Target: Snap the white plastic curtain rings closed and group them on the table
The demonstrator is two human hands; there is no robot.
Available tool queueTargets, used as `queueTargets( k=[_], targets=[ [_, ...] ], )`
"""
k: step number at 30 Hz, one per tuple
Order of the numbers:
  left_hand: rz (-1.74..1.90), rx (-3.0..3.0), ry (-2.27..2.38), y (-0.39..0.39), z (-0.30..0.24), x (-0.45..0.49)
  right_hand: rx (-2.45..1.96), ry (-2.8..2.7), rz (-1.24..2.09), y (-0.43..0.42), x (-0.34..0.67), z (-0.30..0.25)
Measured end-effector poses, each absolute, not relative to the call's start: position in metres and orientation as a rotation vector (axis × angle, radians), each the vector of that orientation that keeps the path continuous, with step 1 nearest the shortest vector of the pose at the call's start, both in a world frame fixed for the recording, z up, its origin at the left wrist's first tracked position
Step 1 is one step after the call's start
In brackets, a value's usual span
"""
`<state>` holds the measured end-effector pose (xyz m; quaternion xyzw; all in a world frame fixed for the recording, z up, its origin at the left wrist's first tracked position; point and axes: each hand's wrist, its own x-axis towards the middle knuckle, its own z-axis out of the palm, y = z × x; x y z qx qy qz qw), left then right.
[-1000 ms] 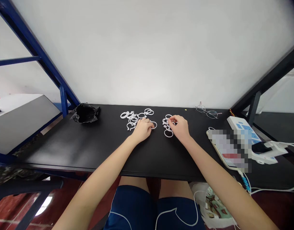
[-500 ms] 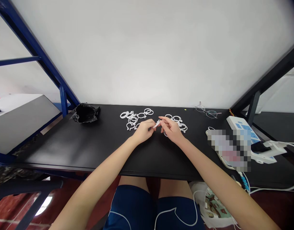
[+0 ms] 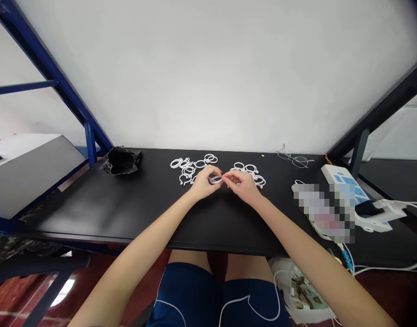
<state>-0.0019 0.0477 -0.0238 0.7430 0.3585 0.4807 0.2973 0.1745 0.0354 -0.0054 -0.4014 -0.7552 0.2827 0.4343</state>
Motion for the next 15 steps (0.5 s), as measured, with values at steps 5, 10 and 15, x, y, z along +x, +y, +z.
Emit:
queueTargets(
  k=[5,10,15],
  targets=[
    [1.199,1.999,1.026,0.045,-0.021,-0.003,-0.937,-1.95,0.483,0.038,0.176,-0.008],
    [1.028,1.939,1.01,0.044,-0.014,-0.007,-0.843,-1.998,0.298,0.038,0.176,-0.009],
    [0.956,1.77,0.903,0.049,-0.016,-0.012,-0.87,-1.972,0.311,0.04,0.177,-0.011]
  ],
)
